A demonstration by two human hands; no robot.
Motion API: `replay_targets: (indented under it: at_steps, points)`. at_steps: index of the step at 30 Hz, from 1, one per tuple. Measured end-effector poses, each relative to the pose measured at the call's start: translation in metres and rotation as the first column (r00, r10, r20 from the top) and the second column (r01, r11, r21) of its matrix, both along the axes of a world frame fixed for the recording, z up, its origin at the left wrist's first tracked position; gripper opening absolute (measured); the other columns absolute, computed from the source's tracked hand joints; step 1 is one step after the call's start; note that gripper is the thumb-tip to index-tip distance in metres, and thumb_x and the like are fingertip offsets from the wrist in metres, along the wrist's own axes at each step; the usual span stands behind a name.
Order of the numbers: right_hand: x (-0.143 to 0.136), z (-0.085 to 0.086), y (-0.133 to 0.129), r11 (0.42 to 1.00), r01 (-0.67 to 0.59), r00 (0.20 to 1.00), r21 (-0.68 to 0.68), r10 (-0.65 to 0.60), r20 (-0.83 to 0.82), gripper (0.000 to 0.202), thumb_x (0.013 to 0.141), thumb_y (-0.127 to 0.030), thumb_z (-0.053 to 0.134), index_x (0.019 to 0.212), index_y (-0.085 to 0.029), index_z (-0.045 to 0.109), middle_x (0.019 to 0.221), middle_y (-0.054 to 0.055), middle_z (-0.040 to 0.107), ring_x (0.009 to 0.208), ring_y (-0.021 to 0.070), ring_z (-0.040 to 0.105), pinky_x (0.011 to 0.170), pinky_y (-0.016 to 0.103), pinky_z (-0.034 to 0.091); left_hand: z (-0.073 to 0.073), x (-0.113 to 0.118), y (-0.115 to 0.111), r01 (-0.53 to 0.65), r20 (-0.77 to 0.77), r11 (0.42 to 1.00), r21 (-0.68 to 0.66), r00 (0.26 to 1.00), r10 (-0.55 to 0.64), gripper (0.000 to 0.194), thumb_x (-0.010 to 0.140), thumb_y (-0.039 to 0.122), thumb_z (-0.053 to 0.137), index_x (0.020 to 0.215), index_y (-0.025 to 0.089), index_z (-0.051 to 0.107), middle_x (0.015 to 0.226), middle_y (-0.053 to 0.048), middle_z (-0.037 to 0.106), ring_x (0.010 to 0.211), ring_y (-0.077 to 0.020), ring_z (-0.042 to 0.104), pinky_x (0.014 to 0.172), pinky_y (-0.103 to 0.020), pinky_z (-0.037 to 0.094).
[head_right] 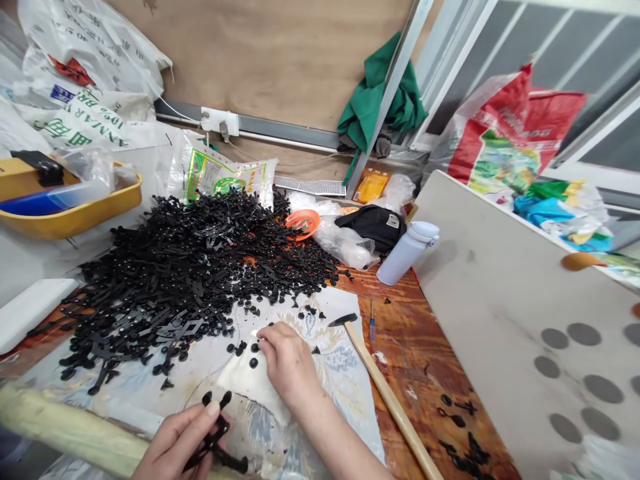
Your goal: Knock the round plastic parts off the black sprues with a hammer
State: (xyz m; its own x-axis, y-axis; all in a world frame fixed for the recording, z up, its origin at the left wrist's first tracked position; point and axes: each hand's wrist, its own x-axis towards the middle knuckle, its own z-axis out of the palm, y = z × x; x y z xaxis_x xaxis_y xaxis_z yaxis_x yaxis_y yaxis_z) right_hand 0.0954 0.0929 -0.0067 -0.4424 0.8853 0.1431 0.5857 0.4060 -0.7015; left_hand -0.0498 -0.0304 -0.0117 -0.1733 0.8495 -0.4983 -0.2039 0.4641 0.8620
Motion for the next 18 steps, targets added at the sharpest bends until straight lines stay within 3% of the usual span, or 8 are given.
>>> replay_targets:
  at_steps: [3, 7, 10, 12, 15, 18]
  points:
    - [-0.002, -0.007, -0.002, 0.998, -0.034, 0.997, 0.057, 0.029, 0.074, 0.017, 0.083, -0.01, 0.051, 0.082, -0.02, 0.066, 0.084, 0.006, 0.065, 0.081, 0.02, 0.06, 0.074, 0.032, 0.045, -0.005, -0.003, 0.003, 0.007, 0.033, 1.0, 0.01, 0.999, -0.007, 0.05, 0.067, 0.063, 0.064, 0.061, 0.013, 0.062, 0.057, -0.003, 0.064, 0.03, -0.0041, 0.04, 0.034, -0.018, 0.018]
    - [0.016, -0.014, -0.025, 0.99, -0.053, 0.99, 0.131, 0.035, 0.138, 0.017, 0.087, -0.013, 0.047, 0.083, -0.019, 0.063, 0.078, 0.006, 0.061, 0.073, 0.0198, 0.057, 0.068, 0.032, 0.045, -0.018, -0.008, 0.003, -0.025, 0.022, 1.0, 0.013, 0.999, 0.025, 0.049, 0.068, 0.062, 0.063, 0.059, 0.015, 0.054, 0.051, 0.0, 0.06, 0.026, -0.003, 0.038, 0.033, -0.017, 0.013]
    - [0.032, -0.02, -0.045, 0.946, -0.143, 0.974, 0.29, 0.082, 0.212, 0.024, 0.089, -0.008, 0.042, 0.09, -0.018, 0.063, 0.082, 0.008, 0.063, 0.076, 0.0204, 0.057, 0.067, 0.031, 0.046, -0.026, -0.008, 0.004, -0.012, 0.006, 0.999, 0.043, 1.0, 0.012, 0.049, 0.072, 0.061, 0.061, 0.056, 0.017, 0.045, 0.04, 0.006, 0.05, 0.023, -0.0011, 0.032, 0.033, -0.016, 0.012]
    - [0.038, -0.021, -0.054, 0.907, -0.197, 0.962, 0.372, 0.106, 0.25, 0.028, 0.087, -0.003, 0.04, 0.093, -0.018, 0.063, 0.085, 0.009, 0.064, 0.076, 0.0206, 0.057, 0.066, 0.031, 0.047, -0.028, -0.006, 0.006, 0.006, -0.005, 0.999, 0.048, 1.0, -0.005, 0.047, 0.073, 0.059, 0.061, 0.057, 0.017, 0.045, 0.042, 0.006, 0.053, 0.022, -0.0013, 0.033, 0.034, -0.015, 0.012]
    - [0.043, -0.017, -0.057, 0.923, -0.196, 0.968, 0.331, 0.129, 0.213, 0.027, 0.087, -0.006, 0.042, 0.093, -0.019, 0.064, 0.086, 0.008, 0.065, 0.078, 0.0205, 0.058, 0.068, 0.032, 0.048, -0.026, -0.002, 0.009, 0.038, 0.0, 0.998, 0.045, 0.999, -0.038, 0.045, 0.074, 0.058, 0.06, 0.06, 0.017, 0.048, 0.046, 0.004, 0.058, 0.023, -0.0017, 0.036, 0.033, -0.015, 0.013]
    - [0.046, -0.012, -0.039, 0.982, -0.04, 0.992, 0.187, 0.017, 0.122, 0.021, 0.089, -0.015, 0.044, 0.092, -0.021, 0.064, 0.086, 0.007, 0.066, 0.08, 0.019, 0.061, 0.071, 0.03, 0.048, -0.022, 0.002, 0.012, 0.078, 0.025, 0.995, 0.055, 0.997, -0.079, 0.045, 0.074, 0.058, 0.061, 0.06, 0.017, 0.049, 0.041, 0.006, 0.052, 0.024, -0.0019, 0.035, 0.033, -0.015, 0.013]
